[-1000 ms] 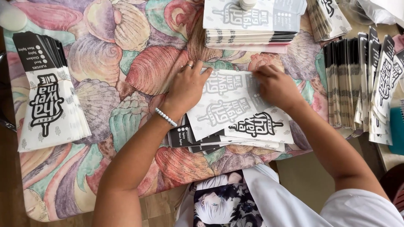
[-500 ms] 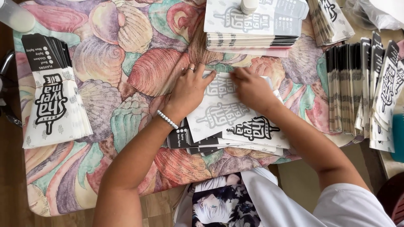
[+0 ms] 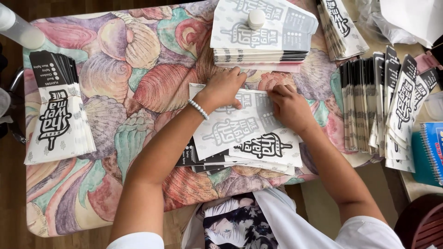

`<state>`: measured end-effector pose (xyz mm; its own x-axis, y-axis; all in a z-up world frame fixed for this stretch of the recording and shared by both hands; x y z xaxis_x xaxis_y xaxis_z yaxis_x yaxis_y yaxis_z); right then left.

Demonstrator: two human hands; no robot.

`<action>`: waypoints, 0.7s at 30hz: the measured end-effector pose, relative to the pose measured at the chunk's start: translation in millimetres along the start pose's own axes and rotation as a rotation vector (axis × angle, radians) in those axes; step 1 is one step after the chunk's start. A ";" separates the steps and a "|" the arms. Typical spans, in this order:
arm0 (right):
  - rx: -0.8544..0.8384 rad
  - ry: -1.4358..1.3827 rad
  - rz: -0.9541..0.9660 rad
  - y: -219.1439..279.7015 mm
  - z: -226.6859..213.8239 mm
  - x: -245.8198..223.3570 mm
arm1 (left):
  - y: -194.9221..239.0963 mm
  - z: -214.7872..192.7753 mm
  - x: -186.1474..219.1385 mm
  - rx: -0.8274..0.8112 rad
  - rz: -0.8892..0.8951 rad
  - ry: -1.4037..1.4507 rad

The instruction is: The person folds small white paper packets with black printed text on a table covered with a floral tablecloth. They repeatedly pick up packets, fold them in half, and stack them into neat piles. The person also fans out a stack of folded packets to display them.

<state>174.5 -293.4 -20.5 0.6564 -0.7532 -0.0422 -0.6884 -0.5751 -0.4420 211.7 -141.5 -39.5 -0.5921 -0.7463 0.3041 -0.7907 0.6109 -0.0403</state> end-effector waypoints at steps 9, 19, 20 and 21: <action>0.226 -0.859 0.443 11.7 -54.6 52.7 | 19.9 -53.7 1.8 0.082 -0.180 0.175; 0.132 -0.900 0.306 -58.4 -80.5 -37.2 | 124.7 -115.1 -14.5 1.097 -0.037 0.879; 0.133 -0.902 0.295 -65.4 -73.8 -37.7 | 127.6 -112.1 -14.6 1.106 -0.035 0.871; 0.153 -0.849 0.351 -70.0 -66.2 -31.6 | 129.7 -106.2 -16.4 1.126 -0.037 0.918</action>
<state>181.5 -250.4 71.1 0.4656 -0.3555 -0.8104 -0.8817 -0.2647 -0.3905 135.4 -21.9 51.4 -0.6043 -0.0640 0.7942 -0.7597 -0.2541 -0.5985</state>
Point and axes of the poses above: each hand's wrist, its own y-axis away from the middle knuckle, its own z-axis out of the palm, x = y × z, the point moved 10 cm from there along -y, towards the middle knuckle, and after that the axes turned 9 degrees about z, right-handed, at the moved point
